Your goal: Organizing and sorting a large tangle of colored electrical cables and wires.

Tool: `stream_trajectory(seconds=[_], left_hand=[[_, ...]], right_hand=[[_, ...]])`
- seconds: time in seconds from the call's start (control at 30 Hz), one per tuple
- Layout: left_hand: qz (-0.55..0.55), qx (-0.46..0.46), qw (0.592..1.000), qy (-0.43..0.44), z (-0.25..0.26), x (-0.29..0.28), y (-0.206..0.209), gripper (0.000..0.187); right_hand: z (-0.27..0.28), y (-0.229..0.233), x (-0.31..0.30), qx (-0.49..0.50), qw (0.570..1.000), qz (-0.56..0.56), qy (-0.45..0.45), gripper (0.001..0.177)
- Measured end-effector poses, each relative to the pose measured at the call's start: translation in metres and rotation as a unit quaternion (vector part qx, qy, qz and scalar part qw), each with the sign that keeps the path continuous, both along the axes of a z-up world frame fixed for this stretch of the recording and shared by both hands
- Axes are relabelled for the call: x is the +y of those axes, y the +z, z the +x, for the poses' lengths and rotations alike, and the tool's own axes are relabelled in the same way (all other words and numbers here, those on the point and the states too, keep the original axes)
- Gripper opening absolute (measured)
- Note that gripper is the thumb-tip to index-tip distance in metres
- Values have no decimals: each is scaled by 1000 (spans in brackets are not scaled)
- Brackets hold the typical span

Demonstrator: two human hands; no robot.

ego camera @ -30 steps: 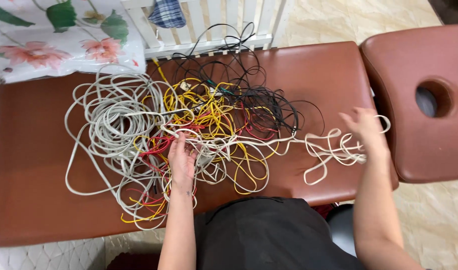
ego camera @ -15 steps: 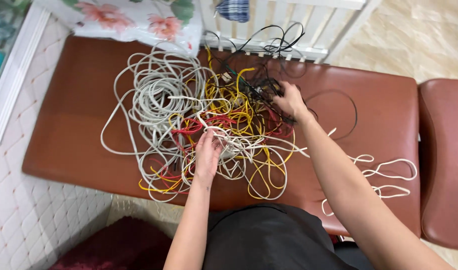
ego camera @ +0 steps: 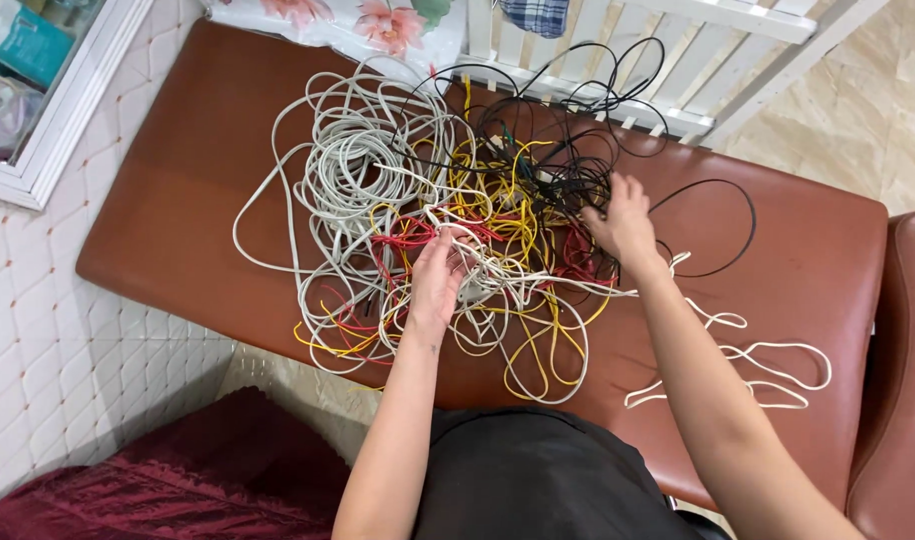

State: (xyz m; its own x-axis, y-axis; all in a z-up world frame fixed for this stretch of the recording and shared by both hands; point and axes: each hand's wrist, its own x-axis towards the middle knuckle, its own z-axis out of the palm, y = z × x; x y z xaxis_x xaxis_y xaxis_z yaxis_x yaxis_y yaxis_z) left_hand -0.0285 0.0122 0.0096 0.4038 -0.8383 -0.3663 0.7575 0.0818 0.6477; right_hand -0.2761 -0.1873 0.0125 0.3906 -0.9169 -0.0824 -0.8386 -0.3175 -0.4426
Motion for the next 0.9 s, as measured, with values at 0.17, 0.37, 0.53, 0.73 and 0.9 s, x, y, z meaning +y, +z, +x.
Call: stream_trajectory(seconds=[0.17,0.37,0.53,0.73,0.9], left_hand=[[29,-23,999,-7,-6,-5,15,26],[54,-93,993,-51,-7,-9,28,29],[91,-158,977,-112,-9,-13,25,32],[46,-122,971,-200,9,-16,27,27],[29,-175,942,-284,25,-6,49,34]], right_hand=[[-2,68,75,-174,979,27,107,40],[-4,123,137,-202,953,211,79,31],[-21,124,148,-286,947,138,45,27],[-30,124,154,-299,947,100,-65,23],[-40,119,153,-358,921,101,-118,23]])
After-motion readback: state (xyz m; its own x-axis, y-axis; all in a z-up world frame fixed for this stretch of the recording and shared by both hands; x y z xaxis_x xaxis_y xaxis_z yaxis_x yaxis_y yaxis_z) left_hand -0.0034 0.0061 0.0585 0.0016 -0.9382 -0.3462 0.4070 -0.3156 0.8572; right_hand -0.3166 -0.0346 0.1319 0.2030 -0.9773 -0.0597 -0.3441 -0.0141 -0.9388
